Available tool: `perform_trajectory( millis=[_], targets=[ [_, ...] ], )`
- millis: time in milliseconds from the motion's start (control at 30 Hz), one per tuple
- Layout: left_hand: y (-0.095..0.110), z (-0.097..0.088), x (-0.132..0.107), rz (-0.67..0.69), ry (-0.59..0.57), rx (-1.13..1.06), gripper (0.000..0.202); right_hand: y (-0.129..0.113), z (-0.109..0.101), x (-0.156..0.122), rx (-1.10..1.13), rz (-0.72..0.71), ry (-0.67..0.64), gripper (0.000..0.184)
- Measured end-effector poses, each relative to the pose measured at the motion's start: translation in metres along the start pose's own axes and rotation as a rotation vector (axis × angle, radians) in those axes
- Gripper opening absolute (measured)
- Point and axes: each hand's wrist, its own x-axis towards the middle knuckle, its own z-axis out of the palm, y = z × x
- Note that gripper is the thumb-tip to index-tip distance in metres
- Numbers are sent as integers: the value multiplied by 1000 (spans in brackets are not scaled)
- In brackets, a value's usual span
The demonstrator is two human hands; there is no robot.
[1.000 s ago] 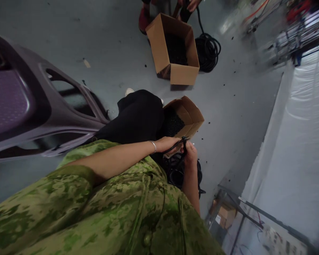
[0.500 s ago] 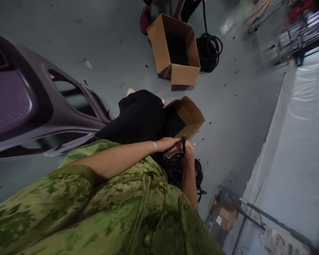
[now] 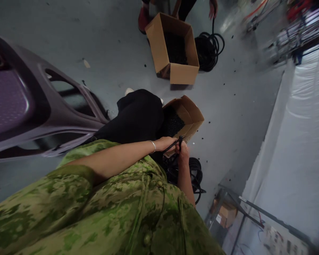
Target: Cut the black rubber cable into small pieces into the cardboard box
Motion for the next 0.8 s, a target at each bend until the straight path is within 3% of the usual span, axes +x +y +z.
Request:
perform_trajectory(
  millis=[333, 500, 800],
  targets=[
    [-8, 7, 10, -38, -99, 105, 28, 9, -11, 6, -68, 98, 26, 51],
    [-5, 8, 6, -13, 12, 124, 28, 12, -19, 10, -143, 83, 20, 51],
    [2, 3, 0, 18, 9, 237, 31, 6, -30, 15, -252, 87, -18, 51]
  ],
)
